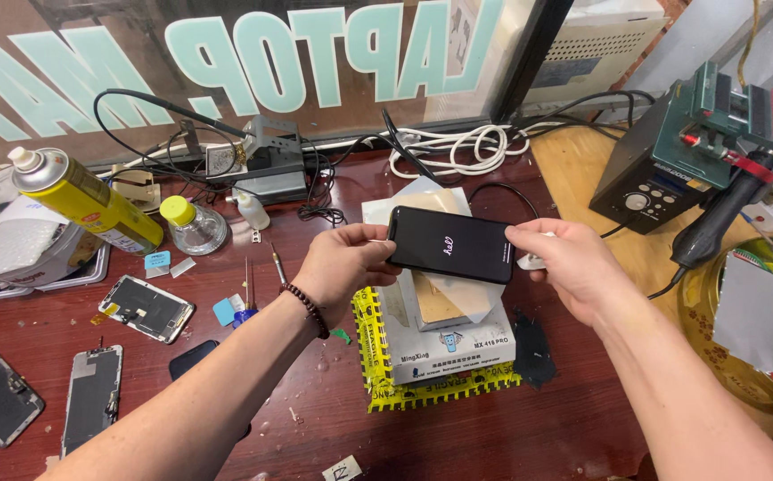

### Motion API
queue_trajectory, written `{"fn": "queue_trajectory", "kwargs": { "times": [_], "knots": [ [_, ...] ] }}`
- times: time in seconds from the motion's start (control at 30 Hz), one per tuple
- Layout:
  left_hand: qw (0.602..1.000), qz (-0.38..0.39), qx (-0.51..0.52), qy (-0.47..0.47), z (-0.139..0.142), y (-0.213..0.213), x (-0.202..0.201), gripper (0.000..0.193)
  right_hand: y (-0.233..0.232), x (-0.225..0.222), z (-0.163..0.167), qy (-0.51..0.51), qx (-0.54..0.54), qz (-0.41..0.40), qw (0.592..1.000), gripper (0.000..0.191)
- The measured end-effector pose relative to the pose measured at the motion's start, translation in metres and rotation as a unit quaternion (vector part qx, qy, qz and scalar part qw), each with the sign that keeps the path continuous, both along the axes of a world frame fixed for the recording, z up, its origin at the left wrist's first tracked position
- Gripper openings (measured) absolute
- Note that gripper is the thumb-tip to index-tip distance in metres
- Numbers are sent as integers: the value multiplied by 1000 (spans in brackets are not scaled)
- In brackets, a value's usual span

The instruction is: The person reassembles a smartphone by aligning the screen assembly onto the body and pressing it into place. They power the phone on, tap through its settings menu, wipe the screen with a tissue, then wrap the phone in bubble wrap.

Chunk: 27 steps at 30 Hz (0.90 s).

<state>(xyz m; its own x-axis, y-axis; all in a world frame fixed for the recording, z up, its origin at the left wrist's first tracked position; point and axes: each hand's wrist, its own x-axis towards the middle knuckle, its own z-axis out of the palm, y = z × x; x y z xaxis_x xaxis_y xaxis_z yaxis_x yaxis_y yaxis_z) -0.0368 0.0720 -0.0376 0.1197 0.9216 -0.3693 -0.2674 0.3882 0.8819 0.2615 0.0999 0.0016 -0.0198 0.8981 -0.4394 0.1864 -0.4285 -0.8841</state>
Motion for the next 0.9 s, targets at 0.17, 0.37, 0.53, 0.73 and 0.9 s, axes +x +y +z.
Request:
{"fn": "queue_trajectory", "kwargs": {
  "times": [0.17,0.37,0.53,0.73,0.9],
  "knots": [
    [990,16,-3,-137,14,15,-8,21,-21,-2,19,142,-38,49,988,14],
    [919,25,-77,-385,25,18,22,61,-64,-59,24,205,-57,52,976,15],
    [900,-56,-77,-426,30,7,28,69,-71,-67,35,129,-35,79,988,25],
    [890,-62,-90,-442,37,-3,25,66,-63,-46,39,97,1,14,995,28],
    [878,-104,-49,-465,44,-10,24,70,-64,-48,50,96,79,12,992,29]
  ]
}}
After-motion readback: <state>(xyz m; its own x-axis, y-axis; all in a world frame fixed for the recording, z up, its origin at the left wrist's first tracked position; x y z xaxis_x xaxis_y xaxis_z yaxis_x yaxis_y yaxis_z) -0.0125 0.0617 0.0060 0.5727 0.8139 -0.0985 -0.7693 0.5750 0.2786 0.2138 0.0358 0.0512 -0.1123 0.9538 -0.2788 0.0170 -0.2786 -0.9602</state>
